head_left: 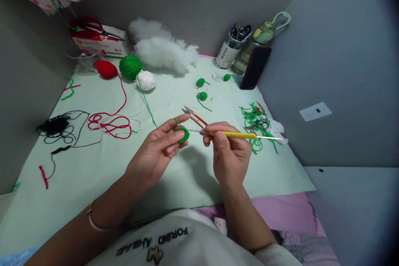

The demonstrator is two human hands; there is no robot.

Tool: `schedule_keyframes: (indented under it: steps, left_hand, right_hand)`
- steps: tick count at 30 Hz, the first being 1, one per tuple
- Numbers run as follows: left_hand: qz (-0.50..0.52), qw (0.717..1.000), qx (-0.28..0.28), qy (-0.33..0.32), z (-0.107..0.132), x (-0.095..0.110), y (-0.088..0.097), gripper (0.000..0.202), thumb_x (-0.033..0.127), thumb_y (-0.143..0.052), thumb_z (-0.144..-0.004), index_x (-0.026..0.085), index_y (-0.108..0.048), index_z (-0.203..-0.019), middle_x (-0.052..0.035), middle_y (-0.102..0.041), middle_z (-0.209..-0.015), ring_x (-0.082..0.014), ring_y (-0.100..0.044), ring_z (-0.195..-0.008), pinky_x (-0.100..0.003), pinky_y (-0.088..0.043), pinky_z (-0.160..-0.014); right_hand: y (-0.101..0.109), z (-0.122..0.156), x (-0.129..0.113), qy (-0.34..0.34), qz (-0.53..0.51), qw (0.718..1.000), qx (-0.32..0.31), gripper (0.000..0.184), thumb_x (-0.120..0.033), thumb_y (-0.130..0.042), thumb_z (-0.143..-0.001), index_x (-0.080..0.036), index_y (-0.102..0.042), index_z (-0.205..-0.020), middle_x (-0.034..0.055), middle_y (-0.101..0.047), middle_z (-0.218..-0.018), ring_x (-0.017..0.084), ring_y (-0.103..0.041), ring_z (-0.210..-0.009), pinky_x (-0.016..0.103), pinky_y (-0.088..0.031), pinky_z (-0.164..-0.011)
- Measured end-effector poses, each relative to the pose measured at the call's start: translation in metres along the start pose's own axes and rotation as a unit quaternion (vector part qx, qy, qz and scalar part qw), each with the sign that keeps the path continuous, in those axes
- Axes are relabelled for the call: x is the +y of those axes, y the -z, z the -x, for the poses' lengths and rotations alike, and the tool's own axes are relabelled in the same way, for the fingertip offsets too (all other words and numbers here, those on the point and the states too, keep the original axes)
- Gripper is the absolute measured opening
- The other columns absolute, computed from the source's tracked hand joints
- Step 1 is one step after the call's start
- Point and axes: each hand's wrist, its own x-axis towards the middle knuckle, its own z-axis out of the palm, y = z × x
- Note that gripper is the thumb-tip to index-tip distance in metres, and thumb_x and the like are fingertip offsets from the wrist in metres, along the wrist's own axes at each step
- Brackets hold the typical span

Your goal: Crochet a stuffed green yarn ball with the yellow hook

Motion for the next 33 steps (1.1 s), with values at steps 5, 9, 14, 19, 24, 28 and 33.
schedule_keyframes:
  steps: [5, 9, 14, 19, 24, 28, 33]
  left_hand:
    - [-0.103, 0.993, 0.000, -0.058, 0.003, -0.004, -0.003, 0.032, 0.020, -0.086, -0.080, 0.025, -0.085, -0.111, 0.0019, -0.063, -0.079, -0.0056, -0.046, -0.061, -0.017, -0.038, -0.055]
    - [-0.117, 0.991, -0.006, -0.065, 0.004, -0.003, -0.002, 0.026, 0.019, -0.082, -0.083, 0.026, -0.086, -0.108, 0.0018, -0.062, -0.077, -0.0059, -0.043, -0.060, -0.019, -0.037, -0.056]
    - [-0.135, 0.988, 0.013, -0.073, 0.005, -0.002, 0.001, 0.026, 0.018, -0.082, -0.082, 0.027, -0.086, -0.106, 0.0020, -0.060, -0.080, -0.0057, -0.039, -0.059, -0.020, -0.032, -0.053]
    - [-0.183, 0.977, 0.025, -0.109, 0.005, -0.007, 0.008, 0.027, 0.021, -0.081, -0.085, 0.030, -0.085, -0.110, 0.0030, -0.058, -0.080, -0.0062, -0.042, -0.062, -0.021, -0.032, -0.054]
    - [-0.260, 0.943, 0.085, -0.188, 0.006, -0.012, 0.006, 0.034, 0.015, -0.080, -0.085, 0.031, -0.083, -0.115, 0.0039, -0.058, -0.076, -0.0085, -0.048, -0.067, -0.022, -0.036, -0.059]
    - [-0.282, 0.927, 0.108, -0.224, 0.008, -0.012, 0.000, 0.034, 0.012, -0.081, -0.082, 0.029, -0.083, -0.112, 0.0036, -0.060, -0.077, -0.0093, -0.054, -0.074, -0.021, -0.042, -0.066]
    - [-0.199, 0.961, 0.093, -0.166, 0.009, -0.012, -0.003, 0.042, 0.013, -0.086, -0.076, 0.025, -0.081, -0.116, 0.0046, -0.060, -0.075, -0.0066, -0.047, -0.062, -0.018, -0.039, -0.056]
  right_hand:
    - [-0.001, 0.000, 0.003, -0.056, -0.048, 0.997, -0.029, 0.014, -0.029, -0.069, -0.100, -0.027, -0.082, -0.099, 0.0020, -0.079, -0.093, 0.014, -0.067, -0.075, 0.030, -0.055, -0.069]
    - [0.001, -0.001, 0.008, -0.125, -0.124, 0.984, -0.023, 0.017, -0.035, -0.065, -0.102, -0.026, -0.079, -0.097, 0.0015, -0.077, -0.092, 0.012, -0.067, -0.072, 0.029, -0.056, -0.068]
    - [0.002, -0.002, 0.004, -0.123, -0.140, 0.982, -0.035, 0.019, -0.034, -0.061, -0.105, -0.023, -0.075, -0.097, 0.0018, -0.077, -0.090, 0.012, -0.069, -0.073, 0.028, -0.058, -0.067]
    - [0.002, 0.007, -0.002, -0.022, 0.003, 0.999, -0.046, 0.019, -0.023, -0.056, -0.107, -0.024, -0.075, -0.104, 0.0023, -0.077, -0.096, 0.013, -0.071, -0.077, 0.030, -0.060, -0.071]
    - [-0.002, 0.012, 0.000, 0.175, 0.139, 0.972, -0.067, 0.026, -0.010, -0.055, -0.103, -0.023, -0.070, -0.119, 0.0065, -0.078, -0.099, 0.019, -0.074, -0.091, 0.037, -0.062, -0.077]
    - [-0.005, 0.010, 0.000, 0.234, 0.164, 0.957, -0.057, 0.024, -0.008, -0.054, -0.102, -0.020, -0.070, -0.116, 0.0076, -0.078, -0.094, 0.019, -0.075, -0.088, 0.035, -0.062, -0.075]
    - [-0.006, 0.011, 0.004, 0.277, 0.290, 0.913, -0.076, 0.026, -0.007, -0.061, -0.098, -0.021, -0.071, -0.117, 0.0077, -0.076, -0.101, 0.019, -0.073, -0.093, 0.033, -0.061, -0.079]
